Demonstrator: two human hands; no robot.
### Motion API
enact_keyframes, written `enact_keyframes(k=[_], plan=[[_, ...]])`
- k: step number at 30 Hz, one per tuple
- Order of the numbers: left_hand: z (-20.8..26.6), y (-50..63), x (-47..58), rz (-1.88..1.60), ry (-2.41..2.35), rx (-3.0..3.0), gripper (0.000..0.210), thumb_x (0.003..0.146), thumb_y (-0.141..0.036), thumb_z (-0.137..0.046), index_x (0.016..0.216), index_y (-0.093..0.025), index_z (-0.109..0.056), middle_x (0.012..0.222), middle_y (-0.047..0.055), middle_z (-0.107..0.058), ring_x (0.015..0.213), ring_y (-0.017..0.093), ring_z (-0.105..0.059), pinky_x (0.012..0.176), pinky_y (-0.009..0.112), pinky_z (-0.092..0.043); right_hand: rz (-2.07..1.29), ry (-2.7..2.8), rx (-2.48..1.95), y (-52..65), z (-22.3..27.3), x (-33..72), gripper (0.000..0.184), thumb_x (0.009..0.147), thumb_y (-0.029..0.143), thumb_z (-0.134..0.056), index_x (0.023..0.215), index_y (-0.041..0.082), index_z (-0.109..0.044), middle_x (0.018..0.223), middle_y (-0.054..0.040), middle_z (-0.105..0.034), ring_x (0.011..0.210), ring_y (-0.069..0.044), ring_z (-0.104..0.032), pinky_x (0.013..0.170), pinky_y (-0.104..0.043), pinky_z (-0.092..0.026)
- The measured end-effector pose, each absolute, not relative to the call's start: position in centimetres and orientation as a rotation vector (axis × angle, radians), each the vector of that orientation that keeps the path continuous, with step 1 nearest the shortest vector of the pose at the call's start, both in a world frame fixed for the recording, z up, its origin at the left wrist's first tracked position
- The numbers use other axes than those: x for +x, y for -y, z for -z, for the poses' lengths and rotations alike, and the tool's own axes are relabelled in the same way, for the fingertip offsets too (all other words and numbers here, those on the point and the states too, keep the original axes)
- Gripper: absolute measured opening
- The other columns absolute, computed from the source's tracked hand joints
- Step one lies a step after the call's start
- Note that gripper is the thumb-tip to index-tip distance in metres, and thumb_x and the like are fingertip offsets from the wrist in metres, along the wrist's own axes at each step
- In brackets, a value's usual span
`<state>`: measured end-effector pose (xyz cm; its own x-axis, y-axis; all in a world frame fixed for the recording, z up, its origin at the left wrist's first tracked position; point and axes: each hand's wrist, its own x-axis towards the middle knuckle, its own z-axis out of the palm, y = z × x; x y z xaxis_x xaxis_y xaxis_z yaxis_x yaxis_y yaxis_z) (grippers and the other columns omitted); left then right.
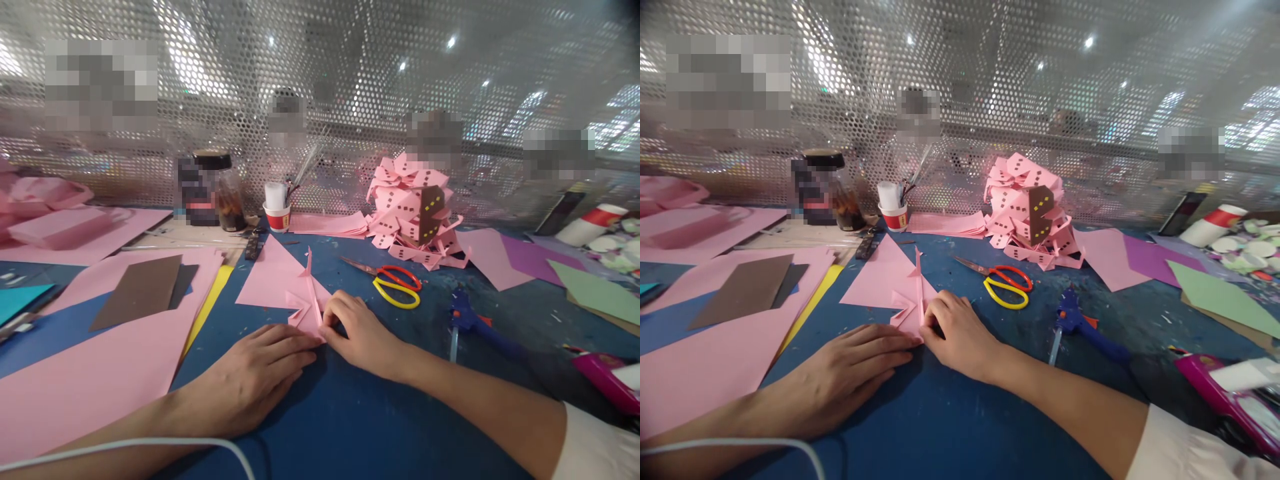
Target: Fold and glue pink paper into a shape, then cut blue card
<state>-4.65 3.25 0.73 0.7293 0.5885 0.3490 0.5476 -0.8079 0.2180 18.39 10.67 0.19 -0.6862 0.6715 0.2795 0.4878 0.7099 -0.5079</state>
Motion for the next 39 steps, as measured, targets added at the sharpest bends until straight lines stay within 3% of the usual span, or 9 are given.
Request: enact_keyframes(k=[10,31,39], plan=[[-0.64,-3.15,-4.66,-0.592,-0.932,2.84,0.035,0.1,-0.012,-0.048,0.133,-0.017,-0.058,0.137,0.009,-0.065,0.127,0.023,-0.059,0.106,0.04,-0.051,-0.635,2.471,-0.866,-10.64,-0.56,18.59,0.015,0.083,0.009,-0.058,0.089,0.021,-0.052,0.099,-0.0016,-0.059,0.096,-0.018,-0.057,0.087,-0.034,-0.038],[-0.71,-3.24,-4.65,-0.484,-0.946,2.853,0.039,0.104,-0.016,-0.045,0.142,-0.018,-0.049,0.141,0.007,-0.061,0.13,0.024,-0.053,0.108,0.041,-0.048,-0.544,2.495,-0.83,-10.23,-0.5,18.6,0.024,0.084,0.009,-0.057,0.104,0.021,-0.057,0.109,-0.0037,-0.061,0.103,-0.02,-0.056,0.089,-0.035,-0.037],[-0.82,-3.23,-4.62,-0.489,-0.941,2.849,0.039,0.103,-0.016,-0.046,0.142,-0.018,-0.05,0.143,0.006,-0.06,0.131,0.023,-0.052,0.109,0.04,-0.047,-0.478,2.51,-0.836,-10.15,-0.44,18.56,0.017,0.088,0.011,-0.057,0.102,0.02,-0.057,0.108,-0.0053,-0.061,0.103,-0.021,-0.056,0.09,-0.037,-0.038]])
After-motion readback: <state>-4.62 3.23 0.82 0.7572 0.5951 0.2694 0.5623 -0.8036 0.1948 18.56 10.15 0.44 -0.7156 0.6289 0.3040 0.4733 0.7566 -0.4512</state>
